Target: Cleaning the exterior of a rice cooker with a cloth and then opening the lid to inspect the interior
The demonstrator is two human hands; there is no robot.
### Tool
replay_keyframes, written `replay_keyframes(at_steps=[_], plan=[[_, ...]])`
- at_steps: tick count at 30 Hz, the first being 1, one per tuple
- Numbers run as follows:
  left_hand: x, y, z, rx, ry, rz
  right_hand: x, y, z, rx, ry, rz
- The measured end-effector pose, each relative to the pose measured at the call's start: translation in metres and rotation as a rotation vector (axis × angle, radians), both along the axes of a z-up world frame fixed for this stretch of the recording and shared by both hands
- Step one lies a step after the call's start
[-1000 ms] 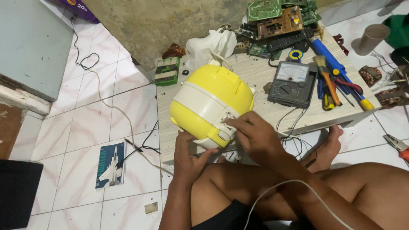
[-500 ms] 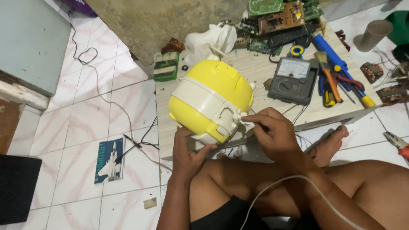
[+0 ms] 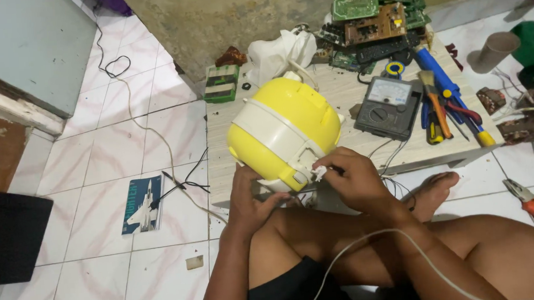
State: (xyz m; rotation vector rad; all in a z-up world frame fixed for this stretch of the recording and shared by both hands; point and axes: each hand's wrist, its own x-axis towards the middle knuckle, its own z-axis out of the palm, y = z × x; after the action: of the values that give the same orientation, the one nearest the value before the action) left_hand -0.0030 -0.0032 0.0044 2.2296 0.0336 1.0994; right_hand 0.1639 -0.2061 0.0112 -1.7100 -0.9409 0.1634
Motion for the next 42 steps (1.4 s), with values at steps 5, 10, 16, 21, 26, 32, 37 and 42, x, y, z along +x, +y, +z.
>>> replay_keyframes(at_steps=[5, 10, 16, 21, 26, 32, 37, 42], plan=[[0.004, 0.009, -0.01, -0.008, -0.043, -0.015, -0.016, -0.007, 0.036, 0.139, -0.011, -0.12], [0.009, 0.013, -0.011, -0.003, -0.074, -0.03, -0.023, 0.02, 0.035, 0.232, -0.578, -0.137], [0.013, 0.026, -0.038, -0.027, -0.102, -0.012, -0.005, 0.059, 0.062, -0.115, -0.76, 0.042], [0.004, 0.02, -0.013, -0.208, 0.433, 0.089, 0.019, 0.115, 0.09, -0.053, -0.743, 0.206], [0.01, 0.021, -0.034, 0.032, 0.319, -0.026, 0.029, 0.169, 0.114, -0.21, -0.685, 0.248], [-0.01, -0.011, 0.049, -0.053, 0.237, -0.148, 0.03, 0.167, 0.139, -0.548, -0.672, 0.385], [0.019, 0.024, -0.035, 0.307, 0.168, -0.182, 0.023, 0.116, 0.126, -0.275, -0.79, 0.39], [0.011, 0.005, 0.003, 0.359, 0.249, -0.274, 0.025, 0.065, 0.083, -0.193, -0.869, 0.272]])
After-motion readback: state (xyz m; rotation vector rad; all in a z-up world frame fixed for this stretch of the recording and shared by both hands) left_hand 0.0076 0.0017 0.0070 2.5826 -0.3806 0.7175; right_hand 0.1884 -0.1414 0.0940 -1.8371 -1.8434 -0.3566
